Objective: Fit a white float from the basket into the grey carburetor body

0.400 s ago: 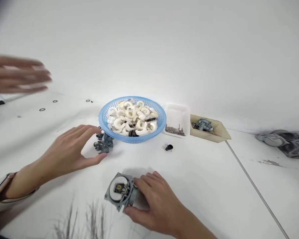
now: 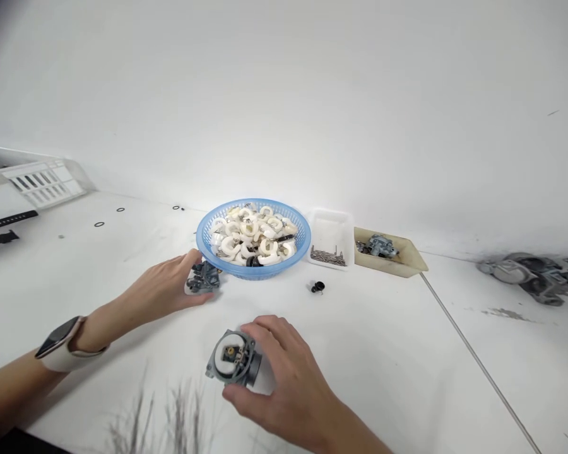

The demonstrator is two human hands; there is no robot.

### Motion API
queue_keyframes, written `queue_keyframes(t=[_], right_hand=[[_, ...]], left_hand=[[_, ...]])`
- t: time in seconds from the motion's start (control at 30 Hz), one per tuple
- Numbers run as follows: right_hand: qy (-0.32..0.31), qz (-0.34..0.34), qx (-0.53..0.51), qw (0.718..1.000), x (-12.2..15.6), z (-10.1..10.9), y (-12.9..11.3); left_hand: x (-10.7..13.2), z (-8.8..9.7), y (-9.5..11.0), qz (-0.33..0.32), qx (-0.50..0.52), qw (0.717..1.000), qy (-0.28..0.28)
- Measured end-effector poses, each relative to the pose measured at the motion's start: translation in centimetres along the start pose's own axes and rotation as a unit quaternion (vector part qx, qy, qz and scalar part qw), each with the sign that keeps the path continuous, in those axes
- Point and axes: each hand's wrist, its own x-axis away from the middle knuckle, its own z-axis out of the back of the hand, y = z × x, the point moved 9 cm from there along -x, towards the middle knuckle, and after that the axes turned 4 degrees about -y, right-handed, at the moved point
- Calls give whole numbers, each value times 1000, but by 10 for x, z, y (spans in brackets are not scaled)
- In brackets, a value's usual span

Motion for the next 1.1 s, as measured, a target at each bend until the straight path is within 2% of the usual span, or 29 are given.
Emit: queue_keyframes(t=[0.23,0.4,0.53,0.73,0.87,1.0,1.1], right_hand=[[4,70,9,997,-17,-1,-20],[-9,74,21,997,-26,1,-30],[1,69,5,998,-31,8,-34],[34,31,-41,998,-38,30,-18],[33,-4,-54,998,-42,40,0],[18,-38,-72,996,-51,36,14],[6,-38,-78,996,-65,28,10]], left_hand=[[4,-12,-3,-26,18,1000,1],[28,-12,-7,-67,64,995,30],[38,-14,4,-95,123,987,34],[28,-31,26,-117,213,970,11],[24,-37,29,-119,262,958,13],[24,-37,24,-102,287,952,22],[25,-36,22,-91,289,953,20]])
